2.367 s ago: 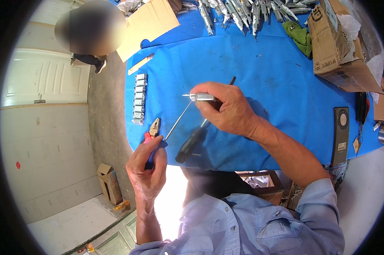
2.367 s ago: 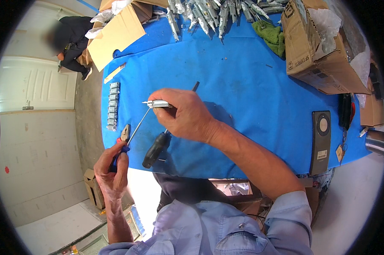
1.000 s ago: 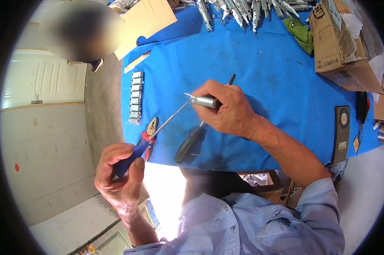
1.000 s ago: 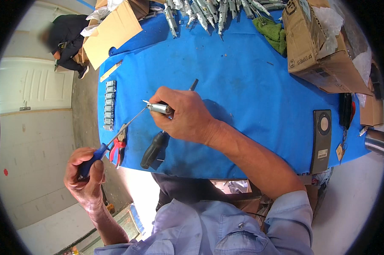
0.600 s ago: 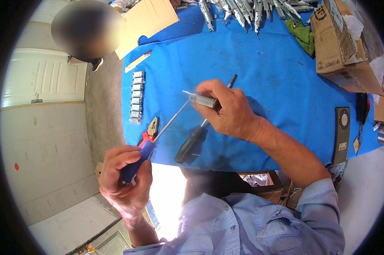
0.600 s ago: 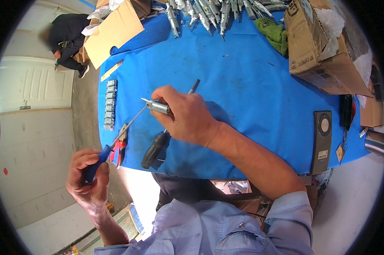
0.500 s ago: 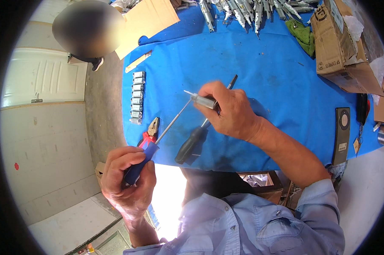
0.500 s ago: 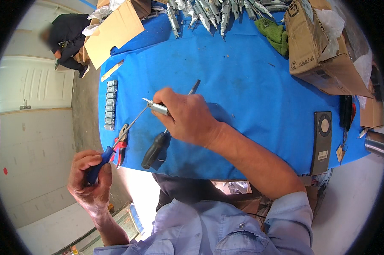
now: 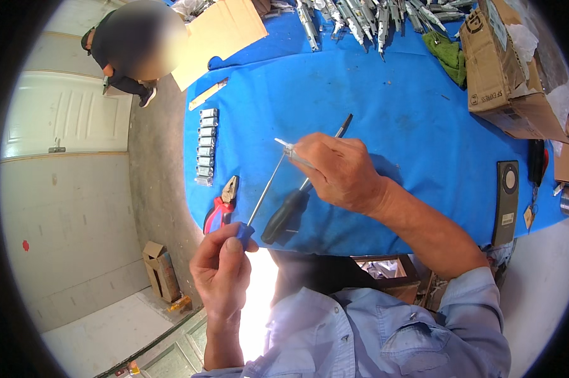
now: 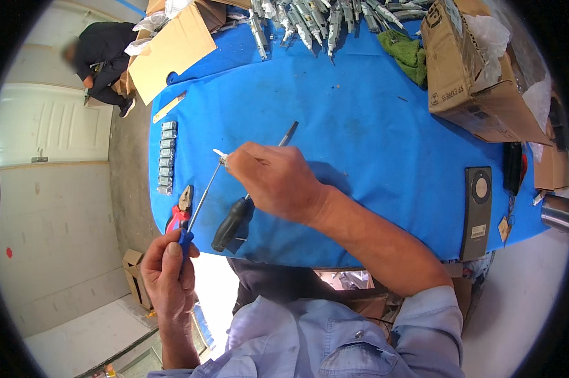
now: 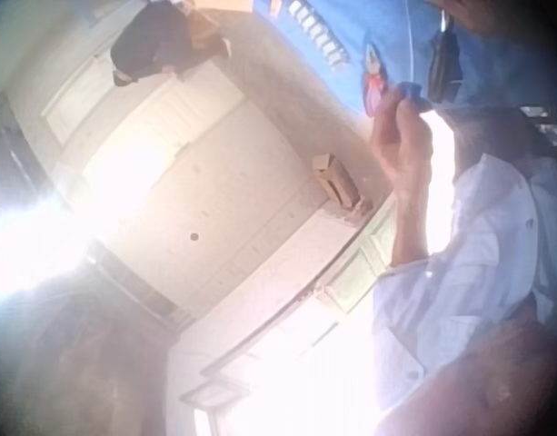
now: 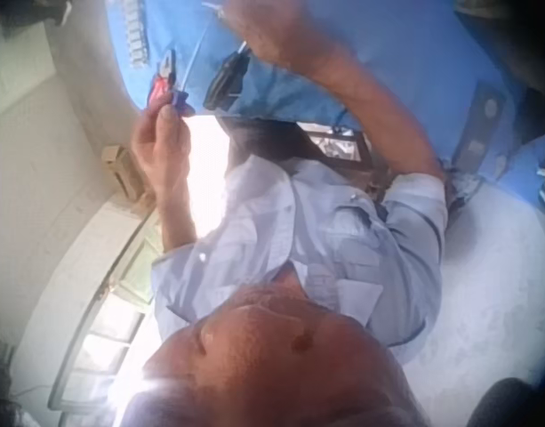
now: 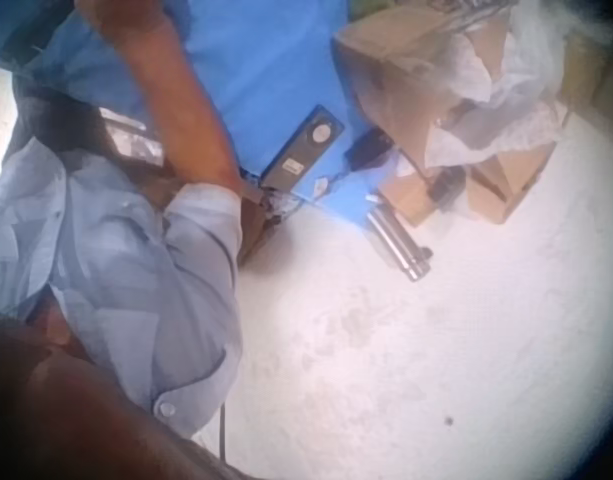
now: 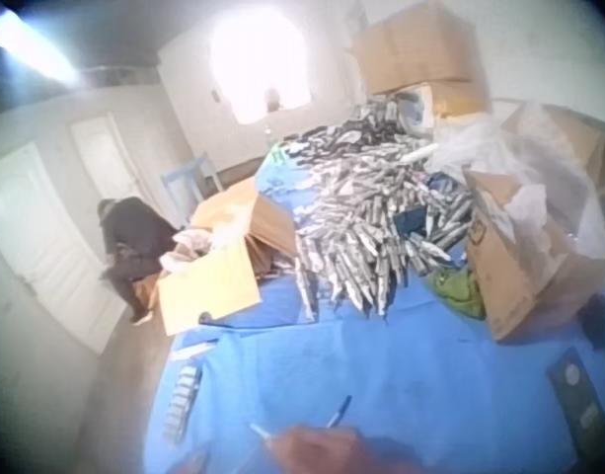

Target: The person assembles small cylindrical electronic components on a blue workbench. They use a screwdriver to tighten internal parts and pliers to adjust metal tabs on the components. The person handles the items one at a time, performing repetitive assembly steps.

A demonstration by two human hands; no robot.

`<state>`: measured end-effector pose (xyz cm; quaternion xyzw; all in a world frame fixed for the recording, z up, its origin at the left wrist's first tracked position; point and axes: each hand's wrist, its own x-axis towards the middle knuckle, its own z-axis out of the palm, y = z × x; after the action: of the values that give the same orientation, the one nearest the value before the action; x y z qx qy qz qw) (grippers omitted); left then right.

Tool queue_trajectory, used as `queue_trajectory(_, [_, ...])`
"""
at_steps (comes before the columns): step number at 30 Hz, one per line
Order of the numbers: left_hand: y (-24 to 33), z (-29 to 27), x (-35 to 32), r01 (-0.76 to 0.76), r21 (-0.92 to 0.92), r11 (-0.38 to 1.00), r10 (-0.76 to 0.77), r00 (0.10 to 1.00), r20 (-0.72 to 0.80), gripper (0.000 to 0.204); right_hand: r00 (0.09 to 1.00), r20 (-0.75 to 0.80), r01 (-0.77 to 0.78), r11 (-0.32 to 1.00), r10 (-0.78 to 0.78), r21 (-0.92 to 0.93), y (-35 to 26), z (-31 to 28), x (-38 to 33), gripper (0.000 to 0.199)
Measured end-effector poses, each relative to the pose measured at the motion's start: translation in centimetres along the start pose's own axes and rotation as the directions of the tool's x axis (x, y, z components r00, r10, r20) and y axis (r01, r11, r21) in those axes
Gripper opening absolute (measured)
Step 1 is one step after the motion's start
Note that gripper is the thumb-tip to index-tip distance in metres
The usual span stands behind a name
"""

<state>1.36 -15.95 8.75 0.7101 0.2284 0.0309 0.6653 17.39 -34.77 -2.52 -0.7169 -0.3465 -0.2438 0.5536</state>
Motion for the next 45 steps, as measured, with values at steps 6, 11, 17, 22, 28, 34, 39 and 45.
queue_trajectory(6, [-2.9, 0.8, 0.0, 0.179, -0.285, 0.942, -0.185, 0.983, 0.007, 0.029, 1.0, -0.027, -0.01, 1.0, 0.01, 0.022, -0.1, 0.0, -0.1, 0.013])
queue_trajectory(11, [-4.1, 1.2, 0.2, 0.323, -0.44, 0.838, -0.305, 0.946, 0.114, 0.033, 0.999, -0.039, -0.031, 0.998, 0.033, 0.058, 0.0, 0.0, -0.1, 0.015])
queue_trajectory(17, [-5.1, 1.5, 0.5, 0.329, -0.438, 0.836, -0.279, 0.944, 0.175, 0.032, 0.992, -0.113, -0.042, 0.992, 0.056, 0.123, 0.2, 0.6, -0.2, 0.02])
queue_trajectory(22, [-5.3, 1.4, 0.6, 0.108, -0.309, 0.945, -0.098, 0.994, 0.047, 0.027, 0.969, -0.007, -0.234, 0.927, 0.247, 0.295, -1.4, -0.2, 0.1, 0.02])
queue_trajectory(28, [-5.6, 0.7, 1.2, -0.093, -0.139, 0.986, 0.1, 0.994, 0.047, 0.027, 0.775, 0.228, -0.559, 0.471, 0.589, 0.682, -1.2, -0.5, 0.4, 0.016])
queue_trajectory(34, [-4.1, 0.2, 1.7, -0.151, -0.049, 0.987, 0.153, 0.987, 0.043, 0.026, 0.689, 0.431, -0.661, 0.26, 0.583, 0.704, -1.0, -1.3, 1.4, 0.023])
queue_trajectory(39, [-3.5, -1.0, 2.0, -0.214, 0.102, 0.972, 0.211, 0.977, 0.037, 0.024, 0.703, 0.496, -0.678, 0.27, 0.51, 0.684, -0.1, -1.2, 1.0, 0.027])
queue_trajectory(45, [-2.5, -2.5, 1.8, -0.233, 0.104, 0.967, 0.235, 0.972, -0.005, 0.025, 0.679, 0.494, -0.696, 0.261, 0.543, 0.669, 0.1, -1.3, 0.9, 0.026])
